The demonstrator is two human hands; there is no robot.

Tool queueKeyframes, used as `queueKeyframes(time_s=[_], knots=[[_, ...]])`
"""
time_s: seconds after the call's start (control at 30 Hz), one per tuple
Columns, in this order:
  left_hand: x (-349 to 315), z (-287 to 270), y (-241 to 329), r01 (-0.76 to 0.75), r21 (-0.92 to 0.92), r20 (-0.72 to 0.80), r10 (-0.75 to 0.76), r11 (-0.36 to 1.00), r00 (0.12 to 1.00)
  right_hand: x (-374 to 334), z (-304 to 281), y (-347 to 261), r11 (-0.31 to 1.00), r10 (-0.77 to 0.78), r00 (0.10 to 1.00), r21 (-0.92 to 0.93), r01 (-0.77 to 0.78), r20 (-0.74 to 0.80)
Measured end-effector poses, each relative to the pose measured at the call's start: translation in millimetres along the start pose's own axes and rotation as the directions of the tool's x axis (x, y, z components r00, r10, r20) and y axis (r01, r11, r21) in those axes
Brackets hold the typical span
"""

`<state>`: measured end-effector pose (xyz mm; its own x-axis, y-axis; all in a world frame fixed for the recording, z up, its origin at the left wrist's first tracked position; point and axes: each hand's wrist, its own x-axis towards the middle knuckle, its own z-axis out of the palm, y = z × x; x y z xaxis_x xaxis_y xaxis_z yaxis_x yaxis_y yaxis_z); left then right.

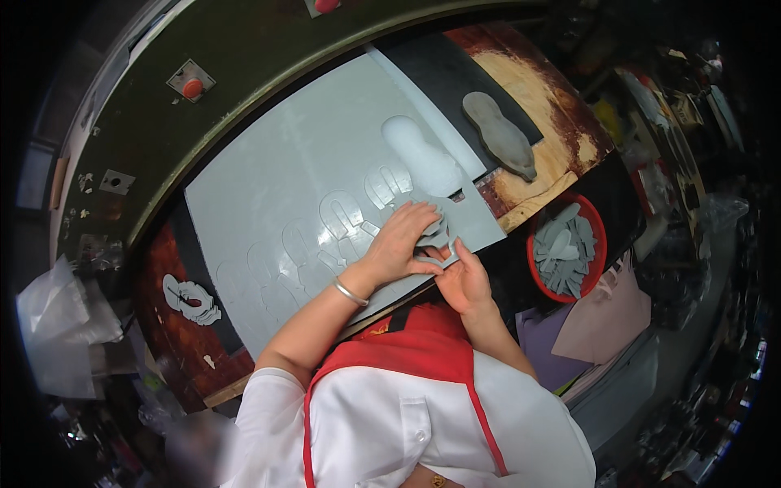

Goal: The person places foam sheets onto a hydraulic cutting machine, presses a button to cut multiple shapes, removes the cut pieces, and stacks them. They repeat this process with several sheets and then place the finished pieces into a plastic bag.

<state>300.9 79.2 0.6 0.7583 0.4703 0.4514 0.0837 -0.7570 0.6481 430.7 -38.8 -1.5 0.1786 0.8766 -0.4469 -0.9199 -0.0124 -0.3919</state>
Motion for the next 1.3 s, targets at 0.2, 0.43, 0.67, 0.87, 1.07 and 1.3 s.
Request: queueKeyframes(time_s=[0.2,0.43,0.67,0.87,1.07,1.3], knots=[[38,-50,-6,0.527,-0.44,-0.561,-0.681,0.727,0.471,1,10,-3,0.979,-0.058,0.997,-0.197,0.048,-0.046],[27,-187,-20,0.045,-0.024,-0.838,-0.044,0.999,0.543,-16,17,6,0.938,0.0,1.0,-0.347,-0.001,-0.002],[-59,-65,18,-0.153,0.306,-0.013,0.165,0.939,0.986,-28,23,37,0.935,0.199,0.979,-0.308,-0.177,0.042],[-73,-56,10,0.044,0.045,-0.114,-0.039,0.998,0.993,-28,27,53,0.973,0.212,0.973,-0.116,-0.201,0.091],[-22,-122,-9,0.524,-0.508,-0.725,-0.668,0.684,0.168,-19,32,45,0.951,0.087,0.994,-0.293,-0.102,-0.063],[-51,-209,-13,0.237,0.357,-0.805,0.169,0.903,0.569,-24,27,39,0.929,0.162,0.984,-0.347,-0.129,0.07]])
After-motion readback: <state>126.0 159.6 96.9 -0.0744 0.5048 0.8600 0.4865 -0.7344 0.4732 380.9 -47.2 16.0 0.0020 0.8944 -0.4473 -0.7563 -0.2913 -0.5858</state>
